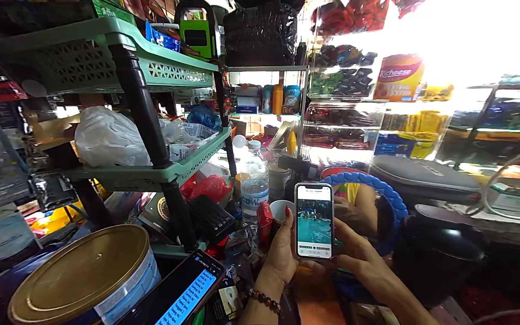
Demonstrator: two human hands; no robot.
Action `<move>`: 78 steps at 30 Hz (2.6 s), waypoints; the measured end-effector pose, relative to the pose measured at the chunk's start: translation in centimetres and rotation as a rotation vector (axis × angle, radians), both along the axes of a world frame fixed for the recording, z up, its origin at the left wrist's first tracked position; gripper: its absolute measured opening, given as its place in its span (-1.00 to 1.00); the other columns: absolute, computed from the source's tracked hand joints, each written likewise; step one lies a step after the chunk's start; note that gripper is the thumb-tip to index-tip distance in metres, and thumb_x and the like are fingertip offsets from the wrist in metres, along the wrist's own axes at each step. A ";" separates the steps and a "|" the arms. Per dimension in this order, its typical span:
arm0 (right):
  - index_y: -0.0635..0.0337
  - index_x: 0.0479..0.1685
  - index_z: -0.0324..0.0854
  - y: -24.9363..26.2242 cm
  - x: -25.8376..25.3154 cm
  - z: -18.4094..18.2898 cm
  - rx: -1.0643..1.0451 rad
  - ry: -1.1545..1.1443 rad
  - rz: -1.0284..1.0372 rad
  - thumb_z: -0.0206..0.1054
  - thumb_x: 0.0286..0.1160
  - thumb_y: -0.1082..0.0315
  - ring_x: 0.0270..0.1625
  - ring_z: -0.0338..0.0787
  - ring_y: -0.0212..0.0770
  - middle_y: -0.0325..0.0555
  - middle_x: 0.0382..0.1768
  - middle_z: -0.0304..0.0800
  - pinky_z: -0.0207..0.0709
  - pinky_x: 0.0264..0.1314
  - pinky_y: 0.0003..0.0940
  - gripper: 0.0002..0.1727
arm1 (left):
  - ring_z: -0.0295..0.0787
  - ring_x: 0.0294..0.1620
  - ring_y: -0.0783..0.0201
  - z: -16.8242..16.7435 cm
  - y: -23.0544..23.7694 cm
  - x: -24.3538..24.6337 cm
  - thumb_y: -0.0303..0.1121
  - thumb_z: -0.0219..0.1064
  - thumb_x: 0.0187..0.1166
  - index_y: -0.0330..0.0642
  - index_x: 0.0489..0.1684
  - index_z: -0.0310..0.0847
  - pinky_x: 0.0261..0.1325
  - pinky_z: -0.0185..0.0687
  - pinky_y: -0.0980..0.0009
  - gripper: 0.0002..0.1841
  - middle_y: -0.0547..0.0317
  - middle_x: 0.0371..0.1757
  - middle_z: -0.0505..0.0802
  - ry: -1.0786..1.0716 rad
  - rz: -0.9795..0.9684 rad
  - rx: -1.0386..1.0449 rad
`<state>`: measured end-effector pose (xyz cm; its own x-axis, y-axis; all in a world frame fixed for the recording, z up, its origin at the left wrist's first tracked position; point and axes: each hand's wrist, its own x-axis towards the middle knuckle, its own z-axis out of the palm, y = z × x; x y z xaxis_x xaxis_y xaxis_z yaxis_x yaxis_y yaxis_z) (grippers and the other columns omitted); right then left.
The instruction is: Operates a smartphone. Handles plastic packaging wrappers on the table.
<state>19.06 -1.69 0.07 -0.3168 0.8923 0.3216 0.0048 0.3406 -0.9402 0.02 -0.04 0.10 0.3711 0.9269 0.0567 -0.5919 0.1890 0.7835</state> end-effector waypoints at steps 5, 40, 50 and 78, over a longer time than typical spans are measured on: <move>0.28 0.76 0.15 0.1 0.1 -0.1 0.022 -0.011 0.010 0.25 0.08 0.66 0.27 0.86 -0.08 -0.01 0.40 0.71 0.86 0.19 -0.13 -0.05 | 0.87 0.14 -0.09 0.0 0.0 -0.1 0.12 -0.43 0.86 -0.08 0.63 0.28 -0.34 0.87 0.06 -0.35 -0.14 0.29 0.80 -0.004 -0.008 0.015; 0.29 0.79 0.10 0.2 0.1 -0.1 0.007 -0.017 0.015 0.35 0.25 0.59 0.29 0.85 -0.10 0.01 0.40 0.71 0.83 0.24 -0.19 -0.08 | 0.89 0.08 -0.09 0.1 0.0 -0.2 0.12 -0.44 0.85 -0.07 0.62 0.27 -0.38 0.86 0.06 -0.36 -0.14 0.27 0.81 0.001 -0.021 0.013; 0.30 0.77 0.13 0.3 -0.1 -0.4 0.024 -0.008 -0.023 0.31 0.49 0.49 0.28 0.85 -0.09 0.02 0.40 0.72 0.85 0.22 -0.19 -0.22 | 0.89 0.08 -0.10 0.0 0.0 -0.1 0.12 -0.46 0.85 -0.06 0.62 0.27 -0.35 0.87 0.04 -0.35 -0.13 0.27 0.80 -0.003 -0.032 0.020; 0.22 0.79 0.13 0.1 0.1 -0.2 -0.077 0.060 -0.001 0.06 0.32 0.45 0.21 0.88 -0.04 -0.01 0.41 0.70 0.90 0.03 -0.04 -0.19 | 0.87 0.15 -0.07 -0.1 0.1 0.0 0.10 -0.39 0.87 -0.11 0.59 0.31 -0.24 0.88 0.04 -0.37 -0.13 0.26 0.82 -0.034 0.003 0.024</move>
